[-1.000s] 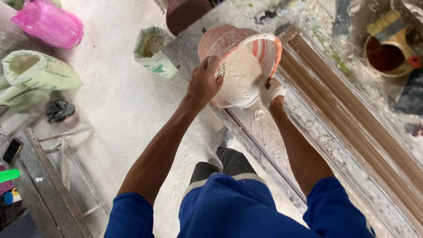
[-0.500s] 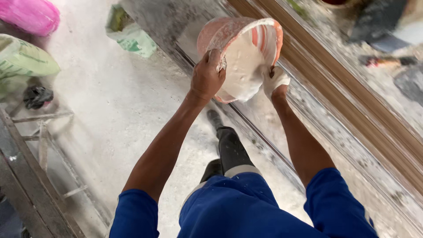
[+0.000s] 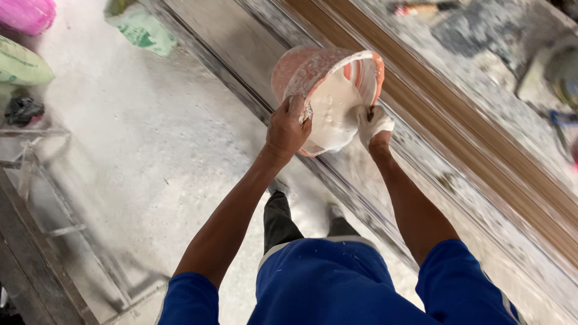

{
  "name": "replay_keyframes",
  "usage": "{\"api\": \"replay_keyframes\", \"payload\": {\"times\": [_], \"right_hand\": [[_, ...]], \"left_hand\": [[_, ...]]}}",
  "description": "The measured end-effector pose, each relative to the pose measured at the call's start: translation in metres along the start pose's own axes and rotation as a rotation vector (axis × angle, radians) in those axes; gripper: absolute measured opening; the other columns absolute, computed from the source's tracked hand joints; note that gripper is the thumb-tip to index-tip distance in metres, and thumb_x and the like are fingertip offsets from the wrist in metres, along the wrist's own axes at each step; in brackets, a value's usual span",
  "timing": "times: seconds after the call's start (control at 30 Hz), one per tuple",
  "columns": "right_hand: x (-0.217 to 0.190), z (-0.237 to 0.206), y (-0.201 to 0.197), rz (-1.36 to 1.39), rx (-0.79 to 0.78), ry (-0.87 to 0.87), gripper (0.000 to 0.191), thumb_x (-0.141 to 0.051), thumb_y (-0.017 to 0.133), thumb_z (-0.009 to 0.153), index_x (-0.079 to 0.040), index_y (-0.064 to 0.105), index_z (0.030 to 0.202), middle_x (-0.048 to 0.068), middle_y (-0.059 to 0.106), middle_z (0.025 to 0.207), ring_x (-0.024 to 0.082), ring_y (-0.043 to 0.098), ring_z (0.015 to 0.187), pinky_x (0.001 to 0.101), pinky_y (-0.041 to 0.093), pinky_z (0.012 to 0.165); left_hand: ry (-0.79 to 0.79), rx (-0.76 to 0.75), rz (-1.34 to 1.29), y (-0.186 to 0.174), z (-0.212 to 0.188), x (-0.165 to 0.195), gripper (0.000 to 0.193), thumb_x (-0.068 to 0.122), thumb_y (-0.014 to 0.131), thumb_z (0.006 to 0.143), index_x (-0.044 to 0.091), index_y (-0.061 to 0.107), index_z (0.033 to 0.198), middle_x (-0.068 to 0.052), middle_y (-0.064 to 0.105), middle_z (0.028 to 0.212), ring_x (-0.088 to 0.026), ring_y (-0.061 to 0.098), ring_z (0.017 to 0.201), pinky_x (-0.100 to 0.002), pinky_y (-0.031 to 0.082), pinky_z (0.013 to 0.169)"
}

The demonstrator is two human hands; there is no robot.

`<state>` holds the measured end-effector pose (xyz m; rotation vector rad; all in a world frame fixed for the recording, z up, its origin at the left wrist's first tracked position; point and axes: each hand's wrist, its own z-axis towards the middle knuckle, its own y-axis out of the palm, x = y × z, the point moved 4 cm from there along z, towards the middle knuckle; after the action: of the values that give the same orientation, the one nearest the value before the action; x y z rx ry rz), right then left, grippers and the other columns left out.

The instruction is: The person mixes a white paste in a plastic bowl, then applies the paste along a long wooden mold on the workbench and spreads and scrapes it with a flat hand tool. At the end the person washes their hands and the tool in a bowl of water.

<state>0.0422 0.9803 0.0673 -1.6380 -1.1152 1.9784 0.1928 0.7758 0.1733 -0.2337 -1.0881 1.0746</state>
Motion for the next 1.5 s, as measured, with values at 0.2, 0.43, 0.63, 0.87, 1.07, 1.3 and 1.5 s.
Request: {"api": "replay_keyframes", "payload": {"times": [0.2, 0.43, 0.63, 0.87, 1.07, 1.3, 1.5], "right_hand": [[0.108, -0.098, -0.112, -0.011, 0.118, -0.020, 0.037, -0.038, 0.074, 0.094, -0.001, 0.070, 0.091, 0.017, 0.071, 0.078, 0.035, 0.069, 0.071, 0.0463, 0.053, 0.066], [0.225, -0.225, -0.233, 0.028, 0.177, 0.075, 0.036, -0.035, 0.071, 0.098, 0.000, 0.067, 0.090, 0.018, 0.068, 0.075, 0.034, 0.067, 0.066, 0.0451, 0.053, 0.064], [0.325, -0.335, -0.333, -0.015, 0.241, 0.048, 0.035, -0.031, 0.073, 0.099, 0.001, 0.066, 0.087, 0.019, 0.067, 0.076, 0.036, 0.065, 0.067, 0.0449, 0.052, 0.064], [0.437, -0.442, -0.445, -0.079, 0.226, 0.094, 0.038, -0.033, 0.074, 0.101, 0.001, 0.066, 0.085, 0.021, 0.067, 0.078, 0.040, 0.064, 0.071, 0.0477, 0.051, 0.066], [0.542, -0.545, -0.541, -0.050, 0.308, 0.196, 0.039, -0.036, 0.068, 0.102, 0.002, 0.067, 0.090, 0.020, 0.068, 0.078, 0.038, 0.067, 0.069, 0.0474, 0.053, 0.067], [0.672, -0.653, -0.645, -0.017, 0.362, 0.202, 0.046, -0.041, 0.065, 0.103, 0.003, 0.066, 0.090, 0.023, 0.066, 0.075, 0.039, 0.065, 0.066, 0.0495, 0.052, 0.065], [0.744, -0.722, -0.728, -0.085, 0.334, 0.213, 0.049, -0.044, 0.067, 0.102, 0.003, 0.067, 0.087, 0.022, 0.066, 0.073, 0.039, 0.065, 0.064, 0.0497, 0.052, 0.064]], "left_hand": [[-0.049, -0.047, -0.091, 0.066, -0.084, 0.142, 0.048, 0.002, 0.074, 0.080, 0.000, 0.051, 0.123, -0.023, 0.064, 0.104, -0.042, 0.068, 0.086, -0.047, 0.059, 0.074], [0.057, -0.079, -0.073, 0.130, -0.191, 0.310, 0.051, 0.007, 0.077, 0.080, 0.001, 0.053, 0.124, -0.023, 0.065, 0.105, -0.045, 0.067, 0.090, -0.050, 0.057, 0.076], [0.173, -0.036, -0.115, 0.192, -0.284, 0.444, 0.060, 0.007, 0.076, 0.081, -0.001, 0.050, 0.134, -0.026, 0.064, 0.111, -0.045, 0.067, 0.091, -0.049, 0.057, 0.076], [0.190, -0.151, -0.124, 0.265, -0.367, 0.599, 0.052, 0.008, 0.078, 0.080, 0.002, 0.054, 0.125, -0.022, 0.063, 0.100, -0.043, 0.065, 0.084, -0.051, 0.055, 0.070], [0.293, -0.131, -0.175, 0.310, -0.438, 0.743, 0.032, 0.003, 0.074, 0.083, 0.005, 0.051, 0.105, -0.016, 0.060, 0.091, -0.040, 0.064, 0.082, -0.049, 0.053, 0.070], [0.335, -0.131, -0.170, 0.369, -0.528, 0.901, 0.031, 0.000, 0.073, 0.078, 0.004, 0.050, 0.099, -0.019, 0.058, 0.087, -0.041, 0.061, 0.074, -0.051, 0.051, 0.065], [0.301, -0.130, -0.204, 0.409, -0.579, 1.011, 0.031, 0.002, 0.074, 0.079, 0.003, 0.052, 0.101, -0.019, 0.060, 0.091, -0.040, 0.063, 0.076, -0.049, 0.053, 0.067]]}}
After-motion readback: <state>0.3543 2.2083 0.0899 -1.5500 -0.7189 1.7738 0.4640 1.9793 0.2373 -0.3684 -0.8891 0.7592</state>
